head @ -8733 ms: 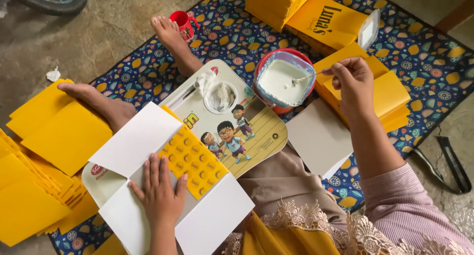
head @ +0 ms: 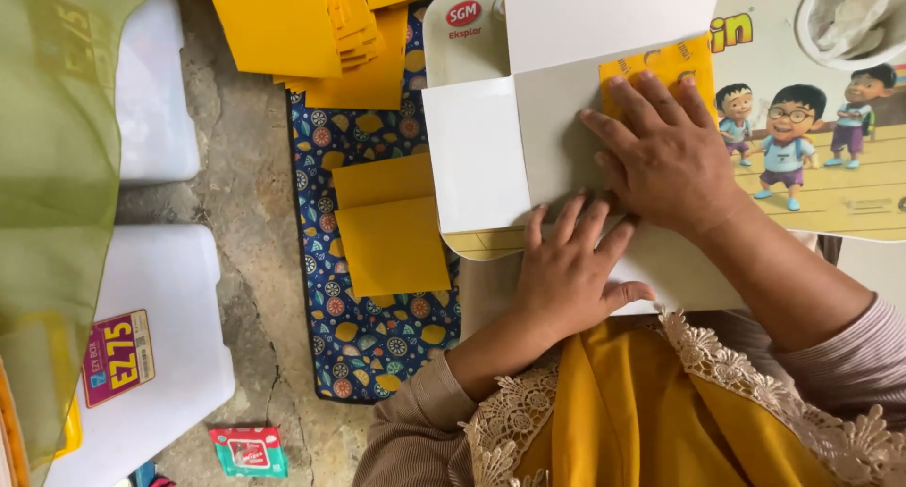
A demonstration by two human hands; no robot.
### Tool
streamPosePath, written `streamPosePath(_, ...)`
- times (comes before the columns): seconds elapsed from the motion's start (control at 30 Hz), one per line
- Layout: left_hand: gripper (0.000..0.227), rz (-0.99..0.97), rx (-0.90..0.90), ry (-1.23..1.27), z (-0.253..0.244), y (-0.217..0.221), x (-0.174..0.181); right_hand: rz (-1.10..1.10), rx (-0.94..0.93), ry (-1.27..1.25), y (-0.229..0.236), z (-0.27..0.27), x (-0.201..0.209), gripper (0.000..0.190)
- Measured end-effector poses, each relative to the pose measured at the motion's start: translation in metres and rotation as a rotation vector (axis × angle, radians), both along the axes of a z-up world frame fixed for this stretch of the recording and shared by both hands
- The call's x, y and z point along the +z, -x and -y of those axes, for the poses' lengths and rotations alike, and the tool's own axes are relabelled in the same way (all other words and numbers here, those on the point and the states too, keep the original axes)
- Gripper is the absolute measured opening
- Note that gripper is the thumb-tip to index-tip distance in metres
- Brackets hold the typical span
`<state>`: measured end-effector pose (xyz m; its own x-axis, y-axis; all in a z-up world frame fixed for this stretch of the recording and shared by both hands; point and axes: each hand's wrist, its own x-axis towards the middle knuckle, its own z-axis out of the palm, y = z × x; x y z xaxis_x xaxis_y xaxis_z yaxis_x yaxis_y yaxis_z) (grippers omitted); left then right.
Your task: The person sits on a floor mat and assembles paper pieces, using a small stick to spread white glue from a container onto white paper panels, then presses and folds yellow paper sheets over the glued areas, working on a children's tray on their lap.
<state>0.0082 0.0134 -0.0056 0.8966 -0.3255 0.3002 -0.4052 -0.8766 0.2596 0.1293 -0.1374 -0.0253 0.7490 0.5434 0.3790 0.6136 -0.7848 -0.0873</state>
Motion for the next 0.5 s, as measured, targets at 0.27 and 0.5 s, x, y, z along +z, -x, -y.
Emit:
streamPosePath(0.27, 0.028, 0.29, -0.047, 0.304, -0.082, 0.014, 0.039, -0.109, 0.01, 0.124, -0.007, -0.02, 0.02, 0.044)
streamPosePath(0.5, 0.024, 0.36, 0.283, 0.137, -0.182, -0.035, 0.012, -0.129, 0.0, 0.141, -0.005, -0.019, 0.01, 0.049)
